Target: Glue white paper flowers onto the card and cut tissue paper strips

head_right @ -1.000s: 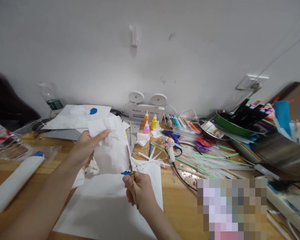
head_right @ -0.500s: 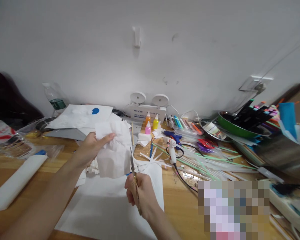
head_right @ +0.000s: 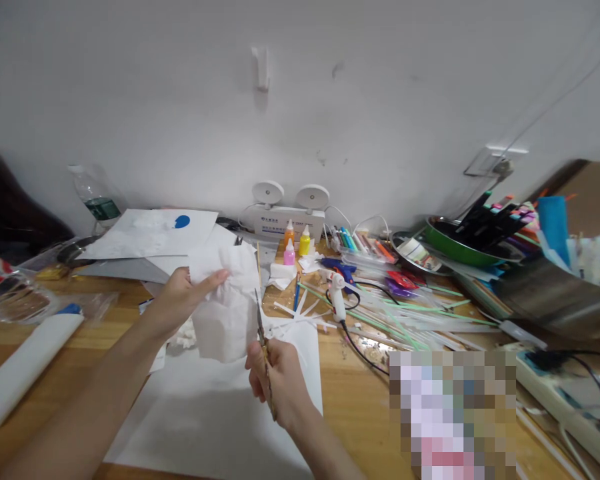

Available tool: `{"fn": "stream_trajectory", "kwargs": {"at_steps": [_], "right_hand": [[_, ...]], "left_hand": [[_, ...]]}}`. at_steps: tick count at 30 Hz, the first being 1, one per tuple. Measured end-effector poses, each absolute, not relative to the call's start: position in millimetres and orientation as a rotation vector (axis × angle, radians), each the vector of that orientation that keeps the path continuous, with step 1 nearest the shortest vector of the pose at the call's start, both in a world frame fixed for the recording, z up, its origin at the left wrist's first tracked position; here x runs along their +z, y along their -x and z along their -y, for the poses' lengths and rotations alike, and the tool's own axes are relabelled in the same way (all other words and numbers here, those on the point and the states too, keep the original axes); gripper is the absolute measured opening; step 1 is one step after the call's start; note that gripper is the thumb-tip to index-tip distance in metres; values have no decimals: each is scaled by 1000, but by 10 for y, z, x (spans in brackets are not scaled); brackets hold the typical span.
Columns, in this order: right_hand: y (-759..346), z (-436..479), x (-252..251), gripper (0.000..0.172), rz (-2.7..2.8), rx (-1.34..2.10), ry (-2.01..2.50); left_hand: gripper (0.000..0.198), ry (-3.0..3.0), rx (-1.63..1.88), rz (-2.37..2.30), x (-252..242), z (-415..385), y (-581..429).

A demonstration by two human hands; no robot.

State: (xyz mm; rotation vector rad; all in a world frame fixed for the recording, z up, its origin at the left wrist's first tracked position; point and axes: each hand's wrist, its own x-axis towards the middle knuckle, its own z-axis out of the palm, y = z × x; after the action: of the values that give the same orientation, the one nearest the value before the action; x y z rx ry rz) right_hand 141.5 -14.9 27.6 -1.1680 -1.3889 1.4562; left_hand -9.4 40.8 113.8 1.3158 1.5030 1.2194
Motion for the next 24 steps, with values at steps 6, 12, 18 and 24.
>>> {"fn": "stream_trajectory", "kwargs": {"at_steps": [6, 12, 18, 24], "right_hand": [[-1412, 139, 266, 57, 1369, 1453, 1189], [-1398, 132, 250, 55, 1342, 1482, 1194], [-1407, 128, 256, 56, 1341, 1516, 1229], [-1405, 142, 279, 56, 1349, 1504, 1235]], "left_hand": [[27, -1388, 1224, -1513, 1119, -418, 121], [29, -1411, 1231, -1465, 1130, -424, 128], [31, -1407, 1243, -1471, 1134, -420, 131], [31, -1373, 1229, -1479, 1152, -412, 123]]}}
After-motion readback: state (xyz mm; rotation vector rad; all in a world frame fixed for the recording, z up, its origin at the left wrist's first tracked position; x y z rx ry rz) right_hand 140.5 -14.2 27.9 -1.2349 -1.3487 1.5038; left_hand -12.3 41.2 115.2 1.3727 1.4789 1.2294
